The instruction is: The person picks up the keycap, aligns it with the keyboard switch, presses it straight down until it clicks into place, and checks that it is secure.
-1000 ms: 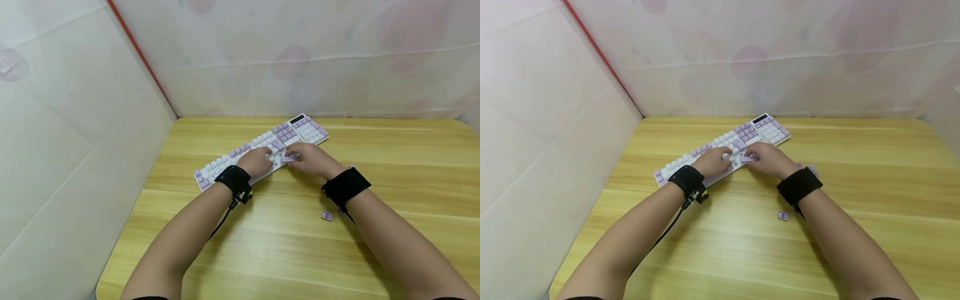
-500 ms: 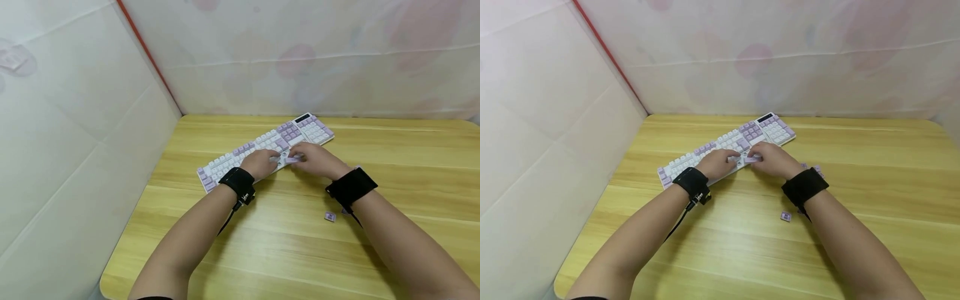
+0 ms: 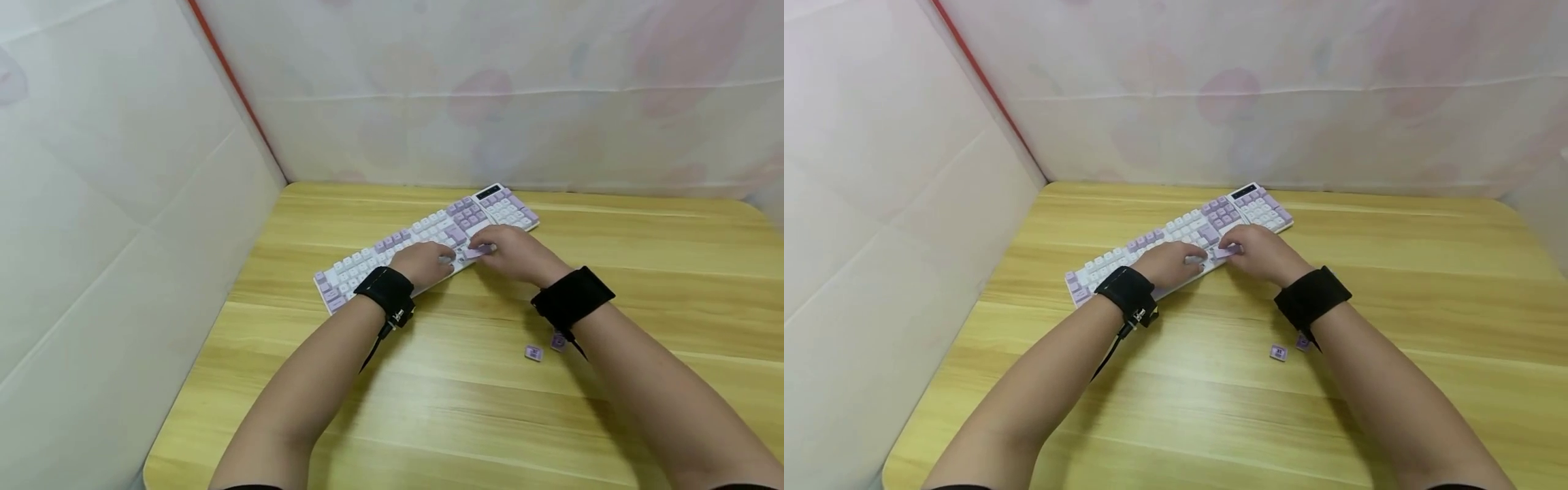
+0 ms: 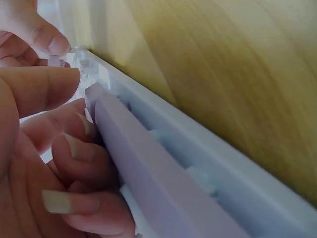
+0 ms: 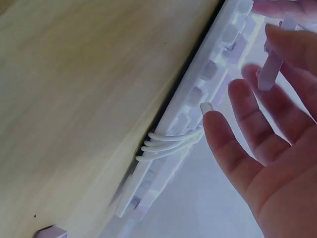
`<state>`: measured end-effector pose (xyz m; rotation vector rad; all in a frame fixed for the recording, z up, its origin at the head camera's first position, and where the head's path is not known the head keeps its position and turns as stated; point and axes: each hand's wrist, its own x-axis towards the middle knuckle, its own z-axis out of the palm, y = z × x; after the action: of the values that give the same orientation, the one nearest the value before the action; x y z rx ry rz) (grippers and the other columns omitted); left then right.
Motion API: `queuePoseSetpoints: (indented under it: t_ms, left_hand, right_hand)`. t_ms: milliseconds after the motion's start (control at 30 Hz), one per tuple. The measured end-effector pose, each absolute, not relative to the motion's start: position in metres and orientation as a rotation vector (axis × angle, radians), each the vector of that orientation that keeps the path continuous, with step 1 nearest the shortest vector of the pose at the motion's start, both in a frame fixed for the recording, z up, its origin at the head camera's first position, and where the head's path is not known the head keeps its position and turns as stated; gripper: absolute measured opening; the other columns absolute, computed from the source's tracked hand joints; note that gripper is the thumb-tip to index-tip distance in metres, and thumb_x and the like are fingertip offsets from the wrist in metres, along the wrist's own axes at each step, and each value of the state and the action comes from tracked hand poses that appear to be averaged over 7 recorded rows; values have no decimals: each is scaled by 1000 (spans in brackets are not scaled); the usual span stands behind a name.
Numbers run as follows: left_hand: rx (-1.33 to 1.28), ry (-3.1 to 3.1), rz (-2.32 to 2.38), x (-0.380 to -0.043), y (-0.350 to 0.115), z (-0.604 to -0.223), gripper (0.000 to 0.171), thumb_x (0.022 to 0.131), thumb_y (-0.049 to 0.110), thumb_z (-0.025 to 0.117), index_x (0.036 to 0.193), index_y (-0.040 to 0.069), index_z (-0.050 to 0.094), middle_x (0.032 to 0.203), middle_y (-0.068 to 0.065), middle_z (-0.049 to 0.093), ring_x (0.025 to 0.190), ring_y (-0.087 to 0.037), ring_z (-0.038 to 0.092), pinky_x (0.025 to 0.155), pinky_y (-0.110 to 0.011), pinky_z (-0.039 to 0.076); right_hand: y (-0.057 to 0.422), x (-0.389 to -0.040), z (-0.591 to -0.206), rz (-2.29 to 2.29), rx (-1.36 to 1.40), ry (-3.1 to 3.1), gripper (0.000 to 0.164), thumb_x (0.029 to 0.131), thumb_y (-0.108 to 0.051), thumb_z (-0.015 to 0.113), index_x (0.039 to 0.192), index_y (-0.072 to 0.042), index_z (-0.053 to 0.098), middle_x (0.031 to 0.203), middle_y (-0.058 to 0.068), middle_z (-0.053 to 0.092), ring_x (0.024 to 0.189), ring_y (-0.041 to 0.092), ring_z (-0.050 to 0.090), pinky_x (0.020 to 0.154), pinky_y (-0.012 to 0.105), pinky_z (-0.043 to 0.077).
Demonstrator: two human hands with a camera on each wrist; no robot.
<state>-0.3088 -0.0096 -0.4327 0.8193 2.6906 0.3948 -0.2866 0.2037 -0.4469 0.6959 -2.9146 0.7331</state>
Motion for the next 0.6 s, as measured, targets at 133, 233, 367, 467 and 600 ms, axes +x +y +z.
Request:
queuePoseSetpoints:
  t_ms: [133,233,367,467,600]
  left_hand:
    - [858,2690,428,-308,-8,-433,44,100,37,55,143,25,52,144,1,55,132,-20,51,104,-40,45]
    - [852,2702,435,-308,-5,-434,47,100,37,56,144,23,50,144,0,55,131,-20,52,104,-39,45]
    - [838,2720,436,-309,-3,-435,42,99,36,56,139,22,54,138,0,59,123,-19,58,97,-38,49]
    - [849,2723,450,-309,-2,-437,43,100,36,56,140,20,53,137,-1,60,122,-20,58,96,-37,49]
    - [845,2726,513,-310,-2,-440,48,100,36,56,143,17,49,138,-4,59,123,-20,58,99,-38,49]
  right_hand:
    - [209,-288,-449,722,736,-2985,24,88,-4,69,111,0,72,109,13,72,98,24,67,88,45,53]
    - [213,-289,-450,707,771,-2986,25,87,-3,70,112,0,72,107,14,73,93,22,67,84,43,54]
    - [216,-291,-450,651,822,-2900,22,84,0,73,106,-2,74,106,12,70,95,25,64,84,42,53]
    - [217,-294,-448,587,824,-2826,22,82,0,76,103,-3,76,98,12,63,90,26,58,79,40,49]
    - [214,-304,-447,517,822,-2800,23,82,-1,76,105,-5,77,91,9,58,82,21,51,73,36,44]
